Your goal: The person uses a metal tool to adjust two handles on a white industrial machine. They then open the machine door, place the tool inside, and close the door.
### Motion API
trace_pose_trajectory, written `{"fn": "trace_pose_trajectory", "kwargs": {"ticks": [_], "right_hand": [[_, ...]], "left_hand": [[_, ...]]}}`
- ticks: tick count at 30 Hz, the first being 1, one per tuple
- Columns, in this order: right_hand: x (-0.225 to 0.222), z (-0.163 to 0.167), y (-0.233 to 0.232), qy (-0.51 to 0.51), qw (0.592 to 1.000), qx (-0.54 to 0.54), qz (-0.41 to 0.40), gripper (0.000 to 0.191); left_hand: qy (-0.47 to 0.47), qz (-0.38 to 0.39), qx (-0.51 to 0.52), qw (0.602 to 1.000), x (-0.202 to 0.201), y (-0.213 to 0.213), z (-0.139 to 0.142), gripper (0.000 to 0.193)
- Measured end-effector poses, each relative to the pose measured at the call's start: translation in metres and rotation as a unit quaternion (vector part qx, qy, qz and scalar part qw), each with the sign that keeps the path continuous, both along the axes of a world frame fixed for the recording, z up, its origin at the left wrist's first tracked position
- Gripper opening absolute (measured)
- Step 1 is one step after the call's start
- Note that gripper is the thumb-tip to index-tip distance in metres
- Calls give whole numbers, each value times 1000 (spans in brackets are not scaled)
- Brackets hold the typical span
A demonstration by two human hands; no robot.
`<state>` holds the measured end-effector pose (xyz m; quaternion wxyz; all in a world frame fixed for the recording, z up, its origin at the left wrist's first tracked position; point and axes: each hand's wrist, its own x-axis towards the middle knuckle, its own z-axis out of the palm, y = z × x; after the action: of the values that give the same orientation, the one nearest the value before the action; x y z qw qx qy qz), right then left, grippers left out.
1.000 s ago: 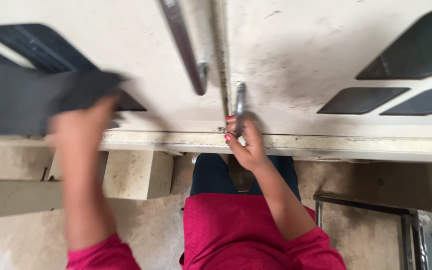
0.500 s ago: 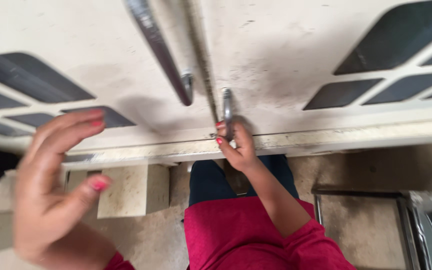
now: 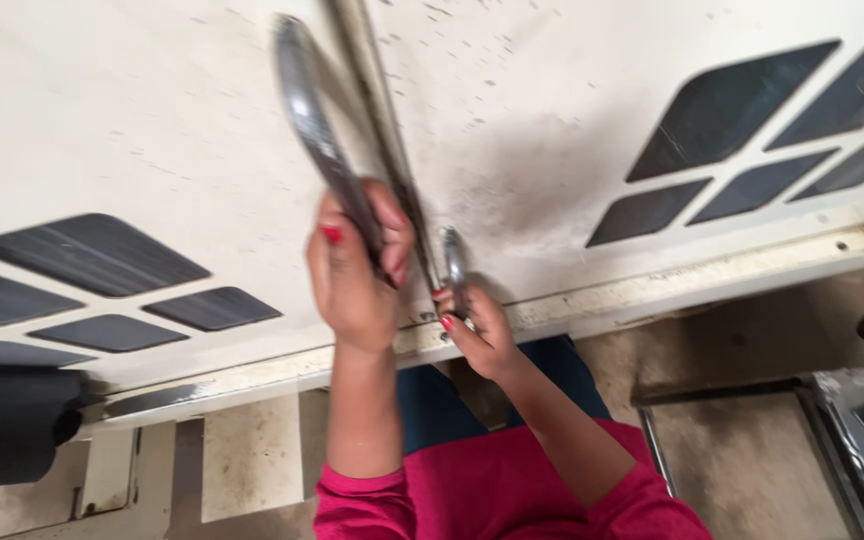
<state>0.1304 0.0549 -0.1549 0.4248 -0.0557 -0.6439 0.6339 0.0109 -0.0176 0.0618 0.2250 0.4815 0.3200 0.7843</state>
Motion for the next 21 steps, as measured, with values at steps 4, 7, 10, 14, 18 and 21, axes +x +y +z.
{"fn": "trace_pose_trajectory", "kwargs": {"ticks": [4, 7, 10, 14, 18, 21], "right_hand": [[-3, -12, 2, 24, 1000, -4, -5, 28], [-8, -17, 3, 57, 998, 4, -14, 29], [-10, -18, 5, 79, 997, 6, -12, 31], [-7, -11, 6, 80, 997, 11, 4, 38], [-2, -3, 8, 58, 998, 8, 25, 39], [-1, 2, 9, 54, 998, 12, 32, 39]], "left_hand": [[35, 1, -8, 999, -3, 1, 1, 58], [43, 17, -2, 999, -3, 3, -1, 58], [47, 46, 10, 998, 0, 6, -4, 57], [60, 61, 13, 996, 2, 7, -5, 55], [86, 81, 3, 993, 1, 3, -5, 54], [92, 84, 1, 992, 1, 2, -7, 53]]}}
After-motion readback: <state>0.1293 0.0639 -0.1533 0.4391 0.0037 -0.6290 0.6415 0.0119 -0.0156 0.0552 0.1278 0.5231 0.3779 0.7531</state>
